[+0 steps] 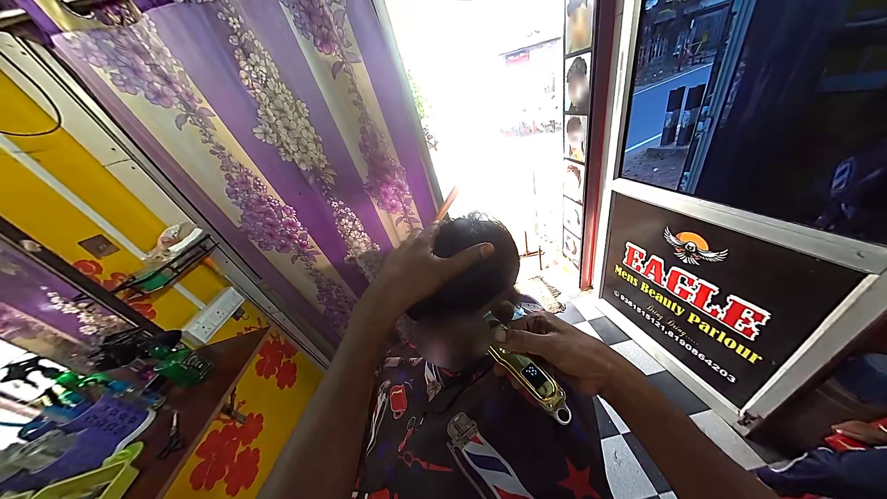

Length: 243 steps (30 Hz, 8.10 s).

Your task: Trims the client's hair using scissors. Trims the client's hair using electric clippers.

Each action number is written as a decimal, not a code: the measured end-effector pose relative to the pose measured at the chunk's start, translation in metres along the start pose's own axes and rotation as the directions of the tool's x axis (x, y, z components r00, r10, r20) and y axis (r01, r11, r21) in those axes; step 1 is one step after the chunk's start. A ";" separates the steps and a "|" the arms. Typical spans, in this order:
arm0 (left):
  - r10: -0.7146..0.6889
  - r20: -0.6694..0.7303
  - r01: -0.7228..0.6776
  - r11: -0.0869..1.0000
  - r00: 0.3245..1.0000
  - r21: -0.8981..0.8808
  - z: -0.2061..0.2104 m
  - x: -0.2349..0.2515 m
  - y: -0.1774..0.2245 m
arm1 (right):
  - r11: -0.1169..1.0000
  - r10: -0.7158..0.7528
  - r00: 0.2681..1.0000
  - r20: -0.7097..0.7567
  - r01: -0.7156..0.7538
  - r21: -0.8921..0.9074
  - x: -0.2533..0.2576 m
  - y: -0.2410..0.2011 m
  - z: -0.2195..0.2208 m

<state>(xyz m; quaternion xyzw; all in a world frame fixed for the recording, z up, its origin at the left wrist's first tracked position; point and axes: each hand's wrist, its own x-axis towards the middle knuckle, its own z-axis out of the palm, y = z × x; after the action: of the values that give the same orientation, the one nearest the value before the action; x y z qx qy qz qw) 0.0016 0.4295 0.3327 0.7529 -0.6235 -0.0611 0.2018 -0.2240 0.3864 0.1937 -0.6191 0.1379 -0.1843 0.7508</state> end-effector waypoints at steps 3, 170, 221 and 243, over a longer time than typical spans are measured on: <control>-0.006 0.006 0.007 1.000 1.000 -0.004 -0.001 -0.001 0.001 | 1.000 0.004 1.000 0.001 -0.004 -0.019 -0.002 -0.004 0.003; 0.311 -0.092 -0.324 0.905 0.946 -0.274 0.006 -0.002 -0.090 | 0.982 -0.181 0.956 0.232 0.164 0.093 0.030 0.049 -0.009; 0.122 -0.855 -0.173 0.984 0.505 0.038 0.005 -0.069 -0.050 | 0.979 -0.143 0.968 0.206 0.107 0.174 -0.040 0.107 0.025; 0.761 -0.500 -0.508 0.649 0.414 0.566 0.053 -0.084 -0.064 | 0.991 -0.070 0.983 0.168 0.049 0.126 -0.049 0.108 0.033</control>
<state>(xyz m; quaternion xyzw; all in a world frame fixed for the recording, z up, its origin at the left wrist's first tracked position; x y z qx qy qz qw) 0.0236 0.5071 0.2466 0.4374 -0.7370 0.4174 0.3023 -0.2418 0.4553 0.0930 -0.5898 0.0426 -0.1605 0.7903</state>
